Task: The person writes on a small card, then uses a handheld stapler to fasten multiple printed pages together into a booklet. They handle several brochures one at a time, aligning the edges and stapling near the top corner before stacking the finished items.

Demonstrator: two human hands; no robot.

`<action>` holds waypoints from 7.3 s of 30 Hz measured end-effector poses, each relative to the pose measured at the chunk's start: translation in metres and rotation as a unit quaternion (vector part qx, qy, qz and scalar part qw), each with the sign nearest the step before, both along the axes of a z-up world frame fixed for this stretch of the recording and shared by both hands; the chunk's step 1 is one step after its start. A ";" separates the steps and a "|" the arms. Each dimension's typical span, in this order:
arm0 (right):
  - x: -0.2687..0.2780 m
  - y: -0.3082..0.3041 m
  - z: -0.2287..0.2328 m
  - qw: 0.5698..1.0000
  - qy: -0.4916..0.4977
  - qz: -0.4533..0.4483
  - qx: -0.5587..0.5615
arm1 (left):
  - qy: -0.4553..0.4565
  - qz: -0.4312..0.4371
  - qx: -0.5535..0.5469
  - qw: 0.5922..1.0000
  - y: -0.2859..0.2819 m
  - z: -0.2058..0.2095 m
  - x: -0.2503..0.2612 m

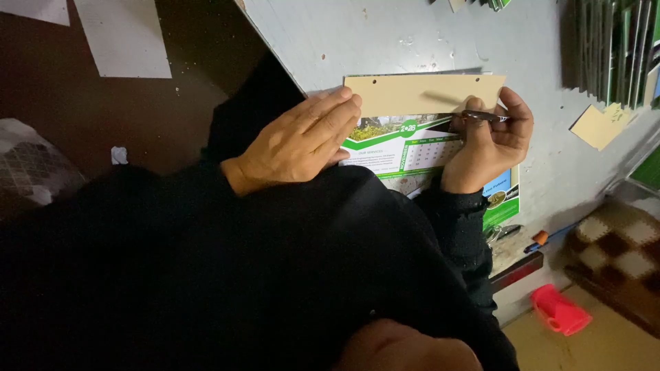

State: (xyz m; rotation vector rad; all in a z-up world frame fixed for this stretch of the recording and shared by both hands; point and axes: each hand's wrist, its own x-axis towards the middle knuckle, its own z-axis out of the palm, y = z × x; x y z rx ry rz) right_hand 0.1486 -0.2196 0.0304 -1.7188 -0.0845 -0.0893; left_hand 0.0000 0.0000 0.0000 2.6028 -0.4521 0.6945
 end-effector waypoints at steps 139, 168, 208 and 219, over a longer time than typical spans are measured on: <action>0.001 -0.006 0.038 0.954 -0.132 0.055 -0.264 | -0.056 0.127 0.155 0.978 -0.015 0.001 0.012; -0.032 0.086 0.039 0.883 -0.172 0.328 -0.288 | -0.055 0.133 0.174 0.974 -0.009 0.013 0.009; -0.022 0.081 0.056 0.930 -0.104 0.294 -0.192 | -0.028 0.147 0.205 0.967 -0.009 0.021 0.010; 0.016 0.014 0.029 0.965 -0.122 0.163 -0.163 | -0.025 0.145 0.238 0.960 -0.014 0.021 0.013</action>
